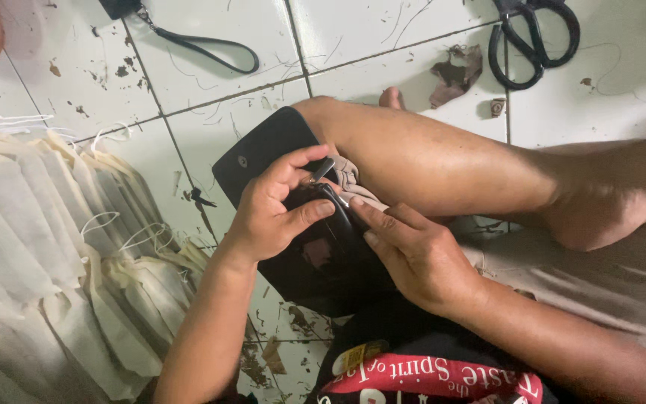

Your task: The person assembles a black leather bag by applying adhesive, trimming leather strips with scissors, and fitting a metal hardware piece onto a strap by hand.

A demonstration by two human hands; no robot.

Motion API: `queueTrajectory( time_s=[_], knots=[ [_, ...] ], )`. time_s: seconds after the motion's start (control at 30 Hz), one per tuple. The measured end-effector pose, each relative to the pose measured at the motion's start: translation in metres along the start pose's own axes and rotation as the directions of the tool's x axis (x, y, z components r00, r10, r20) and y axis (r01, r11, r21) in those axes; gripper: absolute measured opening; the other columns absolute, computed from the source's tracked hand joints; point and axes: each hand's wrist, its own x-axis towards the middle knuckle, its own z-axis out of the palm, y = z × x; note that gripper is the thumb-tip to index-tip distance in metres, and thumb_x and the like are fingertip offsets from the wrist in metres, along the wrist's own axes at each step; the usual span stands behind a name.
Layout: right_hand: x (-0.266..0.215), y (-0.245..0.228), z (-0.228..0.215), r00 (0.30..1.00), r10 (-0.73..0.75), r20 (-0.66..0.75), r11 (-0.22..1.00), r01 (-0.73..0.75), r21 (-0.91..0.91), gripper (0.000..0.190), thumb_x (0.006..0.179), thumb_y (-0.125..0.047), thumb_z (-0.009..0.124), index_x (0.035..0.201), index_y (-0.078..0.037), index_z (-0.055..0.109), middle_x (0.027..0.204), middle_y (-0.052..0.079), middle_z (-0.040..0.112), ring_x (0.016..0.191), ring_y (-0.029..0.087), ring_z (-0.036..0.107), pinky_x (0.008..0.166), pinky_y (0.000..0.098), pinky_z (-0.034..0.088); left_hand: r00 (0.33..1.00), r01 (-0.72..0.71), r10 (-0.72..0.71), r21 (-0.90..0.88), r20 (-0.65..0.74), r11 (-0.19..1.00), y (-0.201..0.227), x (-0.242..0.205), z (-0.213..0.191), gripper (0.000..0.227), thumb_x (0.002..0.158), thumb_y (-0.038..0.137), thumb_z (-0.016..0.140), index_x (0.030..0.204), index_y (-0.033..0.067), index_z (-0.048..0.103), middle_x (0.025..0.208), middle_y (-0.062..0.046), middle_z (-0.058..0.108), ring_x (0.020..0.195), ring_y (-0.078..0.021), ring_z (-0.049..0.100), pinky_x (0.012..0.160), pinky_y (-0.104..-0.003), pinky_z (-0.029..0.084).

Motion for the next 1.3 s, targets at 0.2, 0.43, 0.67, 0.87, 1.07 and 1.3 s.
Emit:
queueTrajectory(
  time_s=[0.2, 0.43, 0.67, 0.87, 1.07, 1.3],
  knots=[
    [0.006, -0.007, -0.002, 0.999, -0.031, 0.03, 0.999, 0.032, -0.043, 0.039, 0.095, -0.011, 0.065, 0.133, -0.008, 0.07, 0.086, 0.015, 0.066, 0.066, 0.035, 0.069, 0.054, 0.0402, 0.055, 0.999, 0.023, -0.022, 0.038, -0.032, 0.999, -0.011, -0.003, 0.002, 0.062, 0.086, 0.01, 0.083, 0.142, -0.0006, 0.058, 0.091, -0.016, 0.078, 0.083, -0.016, 0.072, 0.079, -0.031, 0.058],
    [0.007, 0.005, 0.001, 0.993, -0.087, 0.076, 0.985, 0.097, -0.14, 0.042, 0.093, -0.009, 0.066, 0.135, -0.008, 0.069, 0.085, 0.015, 0.065, 0.068, 0.036, 0.07, 0.055, 0.0428, 0.056, 0.998, 0.016, -0.011, 0.085, -0.055, 0.996, -0.006, 0.0, 0.005, 0.056, 0.087, 0.013, 0.084, 0.138, 0.0035, 0.062, 0.09, -0.013, 0.079, 0.08, -0.0134, 0.072, 0.076, -0.029, 0.058],
    [0.003, 0.01, -0.006, 0.997, -0.033, 0.074, 0.996, 0.039, -0.081, 0.042, 0.094, -0.012, 0.066, 0.135, -0.011, 0.07, 0.086, 0.013, 0.067, 0.068, 0.034, 0.071, 0.056, 0.0402, 0.056, 0.996, 0.028, -0.014, 0.159, -0.089, 0.987, -0.004, -0.002, 0.008, 0.05, 0.086, 0.017, 0.084, 0.131, 0.0077, 0.066, 0.087, -0.01, 0.079, 0.079, -0.0132, 0.072, 0.076, -0.029, 0.057],
    [0.027, -0.017, -0.031, 0.993, 0.121, -0.019, 0.992, -0.12, 0.036, 0.036, 0.091, -0.024, 0.074, 0.118, -0.001, 0.073, 0.079, 0.018, 0.066, 0.062, 0.024, 0.063, 0.054, 0.0388, 0.05, 0.996, -0.004, 0.035, 0.327, -0.088, 0.945, 0.011, -0.009, 0.007, 0.067, 0.087, 0.02, 0.084, 0.145, 0.0074, 0.054, 0.092, -0.013, 0.081, 0.084, -0.0226, 0.077, 0.08, -0.035, 0.057],
    [0.041, 0.015, -0.004, 0.938, 0.34, 0.069, 0.889, -0.345, 0.3, 0.032, 0.079, -0.018, 0.09, 0.106, -0.006, 0.08, 0.074, 0.012, 0.074, 0.064, 0.014, 0.063, 0.057, 0.0273, 0.054, 0.988, 0.057, 0.015, 0.45, -0.155, 0.891, 0.016, -0.011, 0.025, 0.076, 0.082, 0.019, 0.087, 0.148, 0.0138, 0.05, 0.092, -0.011, 0.078, 0.087, -0.0324, 0.076, 0.08, -0.045, 0.06],
    [0.063, 0.003, -0.015, 0.901, 0.412, 0.136, 0.828, -0.432, 0.357, 0.014, 0.088, -0.016, 0.08, 0.096, -0.006, 0.076, 0.052, 0.008, 0.064, 0.046, 0.013, 0.062, 0.044, 0.0207, 0.045, 0.995, 0.013, 0.038, 0.488, -0.095, 0.873, 0.016, -0.01, 0.026, 0.085, 0.078, 0.018, 0.09, 0.15, 0.0147, 0.046, 0.098, -0.013, 0.077, 0.09, -0.0361, 0.076, 0.082, -0.05, 0.06]
  ],
)
